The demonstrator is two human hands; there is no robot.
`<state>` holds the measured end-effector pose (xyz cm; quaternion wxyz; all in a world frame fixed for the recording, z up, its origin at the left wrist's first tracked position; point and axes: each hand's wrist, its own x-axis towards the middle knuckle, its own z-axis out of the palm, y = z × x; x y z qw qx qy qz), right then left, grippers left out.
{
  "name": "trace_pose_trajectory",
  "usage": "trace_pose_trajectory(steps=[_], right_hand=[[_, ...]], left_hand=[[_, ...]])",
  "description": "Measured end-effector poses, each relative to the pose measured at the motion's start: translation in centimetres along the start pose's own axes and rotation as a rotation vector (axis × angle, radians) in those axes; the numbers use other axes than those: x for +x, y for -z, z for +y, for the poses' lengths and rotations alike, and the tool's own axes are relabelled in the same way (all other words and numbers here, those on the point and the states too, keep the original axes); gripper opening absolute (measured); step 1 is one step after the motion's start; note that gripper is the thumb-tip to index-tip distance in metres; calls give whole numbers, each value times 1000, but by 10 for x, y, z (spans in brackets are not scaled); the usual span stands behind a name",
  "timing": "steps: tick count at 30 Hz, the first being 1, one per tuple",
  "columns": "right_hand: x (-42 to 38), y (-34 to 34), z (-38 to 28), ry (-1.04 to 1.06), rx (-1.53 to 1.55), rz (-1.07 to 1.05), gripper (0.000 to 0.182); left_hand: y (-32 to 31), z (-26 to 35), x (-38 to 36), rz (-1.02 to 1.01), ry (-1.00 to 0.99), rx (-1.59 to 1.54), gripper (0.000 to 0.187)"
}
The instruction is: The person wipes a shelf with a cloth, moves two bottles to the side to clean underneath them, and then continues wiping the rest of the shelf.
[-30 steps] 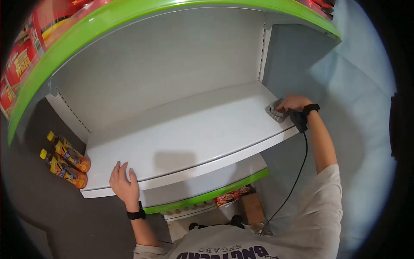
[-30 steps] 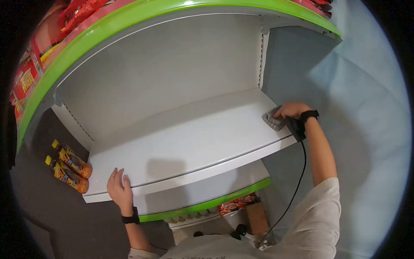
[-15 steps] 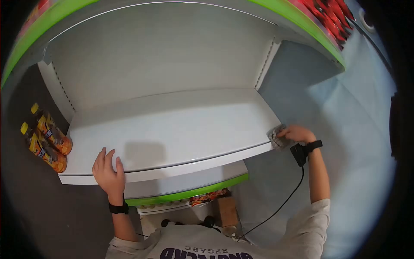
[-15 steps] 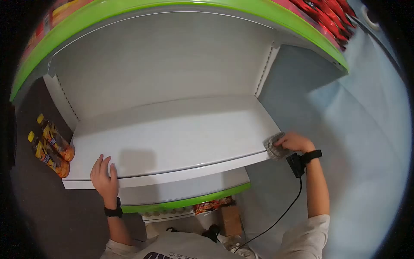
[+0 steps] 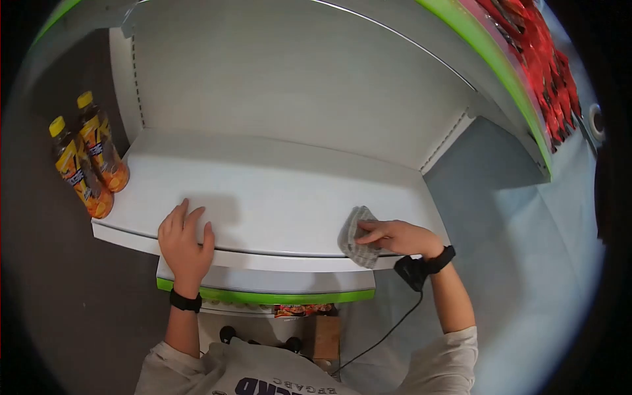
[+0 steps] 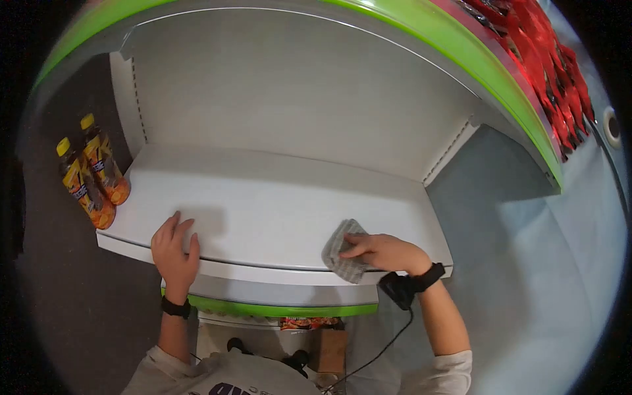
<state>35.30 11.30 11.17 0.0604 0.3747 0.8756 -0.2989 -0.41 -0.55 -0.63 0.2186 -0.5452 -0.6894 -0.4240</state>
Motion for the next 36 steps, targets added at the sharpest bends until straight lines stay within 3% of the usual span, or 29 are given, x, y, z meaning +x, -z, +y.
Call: trace_pose_trajectory(steps=[3, 5, 9, 11, 19, 21, 26, 28, 31, 34, 36], right_hand=[[45, -5, -32, 41, -123, -67, 42], [74, -12, -45, 278, -196, -42, 40], [120, -30, -84, 420, -287, -69, 46], [134, -44, -103, 547, -406, 62, 57], [177, -50, -144, 677, -454, -70, 62], [185, -49, -157, 561, -456, -115, 60], [238, -42, -170, 497, -641, -136, 66], [254, -41, -183, 224, -690, 11, 71], [294, -31, -189, 87, -761, 40, 73], [313, -7, -196, 62, -729, -73, 72], [325, -7, -194, 5, -741, -22, 69]], left_hand=[[0, 0, 0, -9, 11, -11, 27], [-1, -1, 1, 6, 9, -5, 27], [1, -2, 0, -9, 19, -28, 34], [-1, -5, -1, -26, 7, -27, 43], [6, 4, 0, -13, 52, -53, 55], [3, 2, 1, 1, 69, -41, 54], [4, 4, 3, 60, 78, -14, 48], [0, 0, 0, 23, 47, -36, 44], [0, 0, -2, 33, 43, -64, 37], [3, 1, 1, 36, 51, -87, 32], [4, 2, 2, 39, 57, -116, 30]])
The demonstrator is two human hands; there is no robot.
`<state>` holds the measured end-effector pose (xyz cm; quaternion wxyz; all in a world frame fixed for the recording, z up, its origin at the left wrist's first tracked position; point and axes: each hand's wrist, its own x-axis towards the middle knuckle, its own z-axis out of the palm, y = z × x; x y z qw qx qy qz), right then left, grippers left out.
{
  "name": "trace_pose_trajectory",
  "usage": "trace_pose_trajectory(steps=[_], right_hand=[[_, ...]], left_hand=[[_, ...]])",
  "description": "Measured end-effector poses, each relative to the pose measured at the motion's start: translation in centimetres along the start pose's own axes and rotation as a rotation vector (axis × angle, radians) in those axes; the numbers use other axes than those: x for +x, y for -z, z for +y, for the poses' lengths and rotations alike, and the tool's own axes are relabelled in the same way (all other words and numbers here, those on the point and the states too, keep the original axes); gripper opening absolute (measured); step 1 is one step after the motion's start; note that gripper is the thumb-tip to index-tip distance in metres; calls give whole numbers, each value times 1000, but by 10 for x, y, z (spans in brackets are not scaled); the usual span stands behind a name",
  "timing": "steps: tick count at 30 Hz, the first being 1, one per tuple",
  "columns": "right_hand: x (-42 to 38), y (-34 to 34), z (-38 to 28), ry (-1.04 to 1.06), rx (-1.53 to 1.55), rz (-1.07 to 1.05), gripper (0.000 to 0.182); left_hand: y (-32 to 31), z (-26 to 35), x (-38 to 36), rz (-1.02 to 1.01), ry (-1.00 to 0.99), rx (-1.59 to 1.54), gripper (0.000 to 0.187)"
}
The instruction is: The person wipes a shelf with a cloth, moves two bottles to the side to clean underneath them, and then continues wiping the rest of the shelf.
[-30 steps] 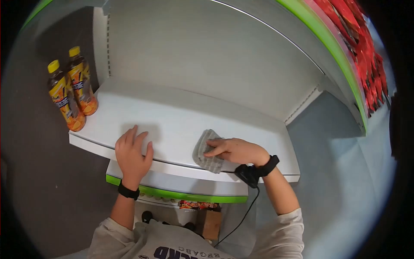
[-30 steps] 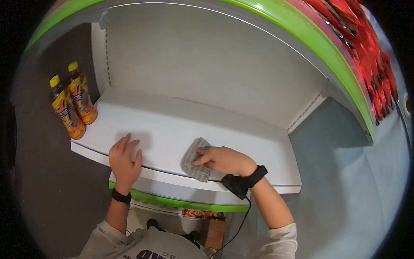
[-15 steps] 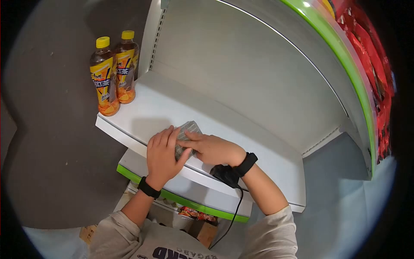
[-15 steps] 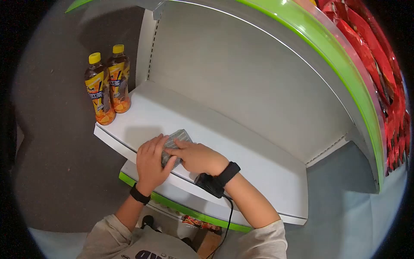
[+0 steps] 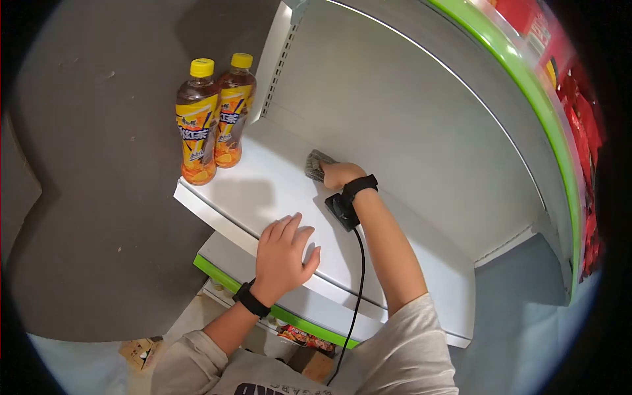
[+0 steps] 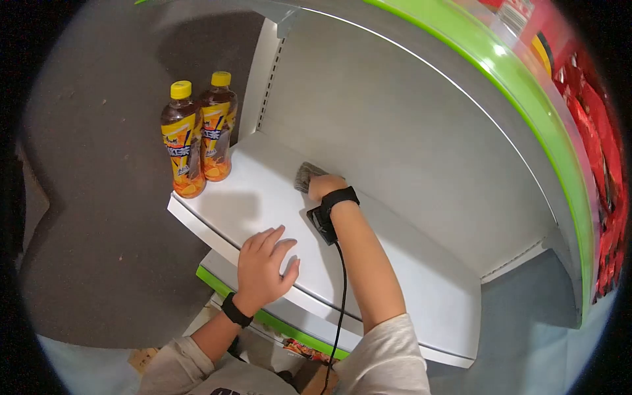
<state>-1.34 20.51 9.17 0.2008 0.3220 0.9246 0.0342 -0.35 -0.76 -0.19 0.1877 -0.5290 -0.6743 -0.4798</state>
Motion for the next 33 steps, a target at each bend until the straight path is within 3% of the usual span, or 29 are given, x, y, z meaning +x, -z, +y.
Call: trace_pose_trajectory(steps=[4, 5, 8, 10, 15, 19, 22, 26, 29, 30, 33], right_hand=[[16, 7, 10, -75, -105, -20, 59], [20, -2, 19, -97, 44, 135, 47], [1, 15, 16, -231, 170, 40, 40], [44, -26, 48, -200, 109, 87, 41], [1, -59, 69, -452, 83, 262, 53], [-61, -53, 122, -596, 353, 27, 69], [-113, -68, 165, -704, 586, 151, 70], [-155, -109, 233, -890, 521, 205, 71], [-187, -142, 289, -994, 676, 134, 73], [-191, -160, 306, -1038, 513, 240, 75], [-230, -146, 314, -1030, 656, 64, 84]], left_hand=[[0, -1, 0, -11, 0, 8, 31], [0, 0, 0, -7, -7, 11, 30], [1, -1, 0, -13, -18, 7, 29], [0, -1, -1, -20, -23, 22, 29], [-7, -9, -4, 5, -38, 55, 29], [-1, -3, -1, -39, -42, 99, 28], [-1, 0, -1, -58, -29, 116, 26], [-3, 0, -2, -73, -47, 149, 28], [-5, -1, -3, -72, -44, 171, 28], [-5, -2, -3, -61, -27, 176, 28], [-4, 4, 0, -54, -26, 188, 27]])
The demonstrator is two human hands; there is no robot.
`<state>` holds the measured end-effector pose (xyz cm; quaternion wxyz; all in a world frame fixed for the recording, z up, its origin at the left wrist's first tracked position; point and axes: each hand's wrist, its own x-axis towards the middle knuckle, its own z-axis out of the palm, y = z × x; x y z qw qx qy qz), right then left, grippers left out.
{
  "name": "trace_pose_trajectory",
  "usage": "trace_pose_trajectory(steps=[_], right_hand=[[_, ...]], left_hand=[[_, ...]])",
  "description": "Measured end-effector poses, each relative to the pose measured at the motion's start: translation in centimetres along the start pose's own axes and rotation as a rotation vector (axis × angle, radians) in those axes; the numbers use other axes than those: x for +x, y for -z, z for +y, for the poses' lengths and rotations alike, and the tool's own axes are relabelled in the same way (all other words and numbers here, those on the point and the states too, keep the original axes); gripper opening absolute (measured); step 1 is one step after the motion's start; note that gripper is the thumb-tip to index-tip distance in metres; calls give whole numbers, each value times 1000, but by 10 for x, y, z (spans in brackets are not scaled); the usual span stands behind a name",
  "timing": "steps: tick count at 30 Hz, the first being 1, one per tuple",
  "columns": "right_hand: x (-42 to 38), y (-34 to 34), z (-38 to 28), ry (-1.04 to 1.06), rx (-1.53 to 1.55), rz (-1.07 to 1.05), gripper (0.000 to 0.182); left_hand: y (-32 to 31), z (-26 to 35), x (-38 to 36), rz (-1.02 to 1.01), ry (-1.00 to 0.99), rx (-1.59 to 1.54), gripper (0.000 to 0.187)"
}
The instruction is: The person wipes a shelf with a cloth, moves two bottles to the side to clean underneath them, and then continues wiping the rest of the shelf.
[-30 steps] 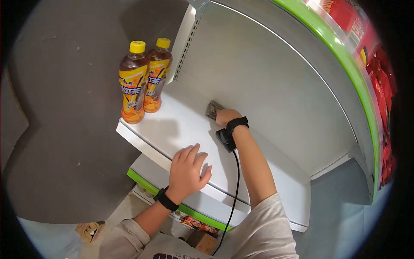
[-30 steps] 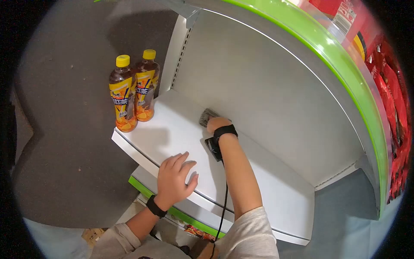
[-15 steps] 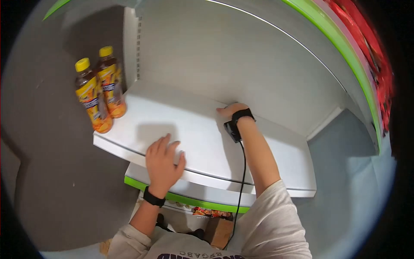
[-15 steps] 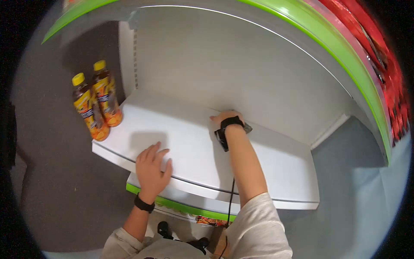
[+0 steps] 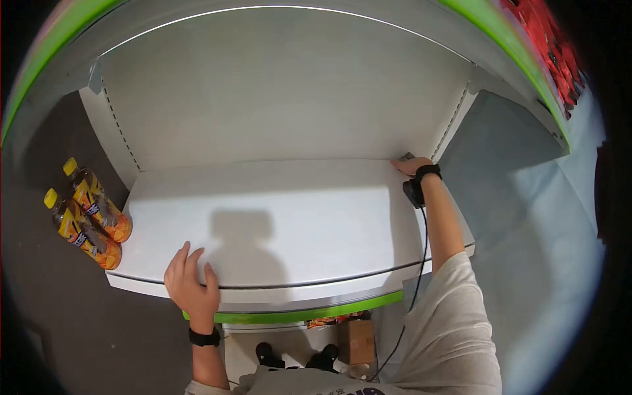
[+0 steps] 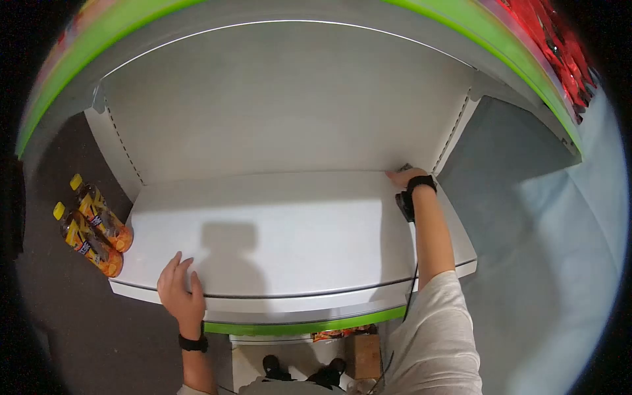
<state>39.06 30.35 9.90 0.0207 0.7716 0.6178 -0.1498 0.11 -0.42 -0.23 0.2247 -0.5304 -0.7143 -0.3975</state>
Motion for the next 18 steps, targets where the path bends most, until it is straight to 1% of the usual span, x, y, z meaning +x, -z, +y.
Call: trace_pose_trajectory(steps=[2, 5, 6, 7, 9, 10, 11, 13, 14, 15, 17, 18], right_hand=[[11, 5, 18, 7, 50, 43, 86], [14, 12, 34, 20, 34, 98, 87], [16, 15, 37, -30, 109, 34, 92], [22, 13, 44, -36, 113, 23, 92], [24, 7, 54, -81, 173, 64, 96], [18, 7, 58, -115, 142, 108, 91], [11, 11, 61, -124, 142, 105, 91], [-9, 22, 64, -104, 213, -79, 85], [-12, 23, 73, 4, 256, -176, 76], [-17, 23, 79, -11, 259, -171, 76], [-26, 23, 93, -24, 170, -237, 67], [-45, 29, 96, 36, 137, -281, 65]], left_hand=[[0, 1, 0, 12, 11, -10, 27], [-1, 1, 0, 11, 14, 20, 26], [-1, 0, 0, 5, 8, 25, 26], [-2, -1, 1, 14, -7, 10, 26], [0, -1, -1, 5, -23, -6, 26], [1, 0, 1, 4, -27, 11, 23], [1, 0, 1, 6, -32, 27, 21], [0, -3, -1, 7, -60, 37, 21], [0, -5, -2, -6, -56, 29, 23], [0, -6, -2, -18, -54, 16, 24], [0, -7, -2, -23, -63, 16, 24], [-1, -8, -2, -22, -62, 28, 25]])
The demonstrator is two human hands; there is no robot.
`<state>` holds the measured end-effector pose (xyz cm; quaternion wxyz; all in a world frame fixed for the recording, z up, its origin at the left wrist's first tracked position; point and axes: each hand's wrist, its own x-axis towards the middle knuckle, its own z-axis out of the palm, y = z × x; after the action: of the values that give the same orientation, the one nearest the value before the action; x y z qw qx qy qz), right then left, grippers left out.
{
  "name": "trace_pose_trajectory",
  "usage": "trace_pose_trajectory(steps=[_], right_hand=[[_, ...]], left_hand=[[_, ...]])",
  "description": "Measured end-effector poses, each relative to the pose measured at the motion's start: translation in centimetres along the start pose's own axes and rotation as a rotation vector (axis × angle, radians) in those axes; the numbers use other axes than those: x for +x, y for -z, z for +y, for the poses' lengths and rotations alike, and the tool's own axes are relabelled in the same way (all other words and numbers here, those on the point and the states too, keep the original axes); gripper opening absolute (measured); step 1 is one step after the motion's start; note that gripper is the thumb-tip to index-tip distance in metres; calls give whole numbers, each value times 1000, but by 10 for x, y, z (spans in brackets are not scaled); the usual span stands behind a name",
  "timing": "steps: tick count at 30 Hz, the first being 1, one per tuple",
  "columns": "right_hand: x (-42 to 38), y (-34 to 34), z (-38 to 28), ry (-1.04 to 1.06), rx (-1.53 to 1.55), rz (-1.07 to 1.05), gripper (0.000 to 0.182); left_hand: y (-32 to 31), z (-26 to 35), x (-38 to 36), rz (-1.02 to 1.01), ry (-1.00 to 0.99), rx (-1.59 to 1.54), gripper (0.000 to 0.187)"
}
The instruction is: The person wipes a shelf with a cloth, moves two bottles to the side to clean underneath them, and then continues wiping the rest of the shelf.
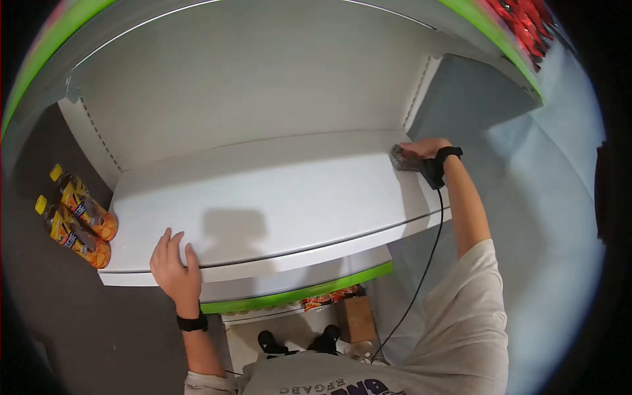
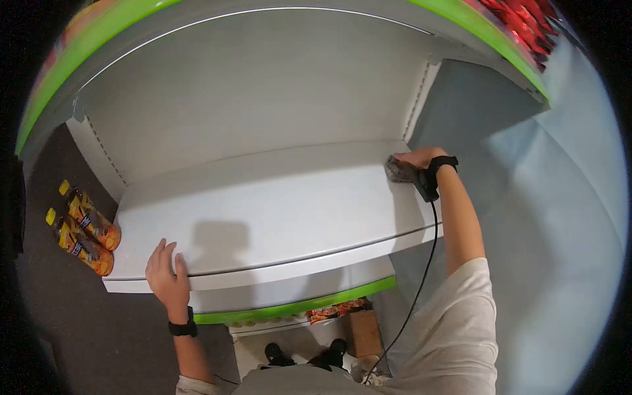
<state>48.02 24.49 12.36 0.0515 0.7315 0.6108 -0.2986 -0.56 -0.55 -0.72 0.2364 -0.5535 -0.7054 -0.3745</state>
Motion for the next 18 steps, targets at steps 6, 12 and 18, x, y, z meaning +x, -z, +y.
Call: trace_pose_trajectory(steps=[6, 12, 18], right_hand=[[-36, -17, 59, 154, -5, -10, 56], [-88, -42, 78, 267, -102, -31, 46], [-113, -47, 60, 225, -157, -110, 42]], left_hand=[[-2, -3, -1, 14, -13, -19, 25], [-3, -3, -3, 19, -9, -19, 25], [-3, -5, -4, 38, -9, -64, 25]])
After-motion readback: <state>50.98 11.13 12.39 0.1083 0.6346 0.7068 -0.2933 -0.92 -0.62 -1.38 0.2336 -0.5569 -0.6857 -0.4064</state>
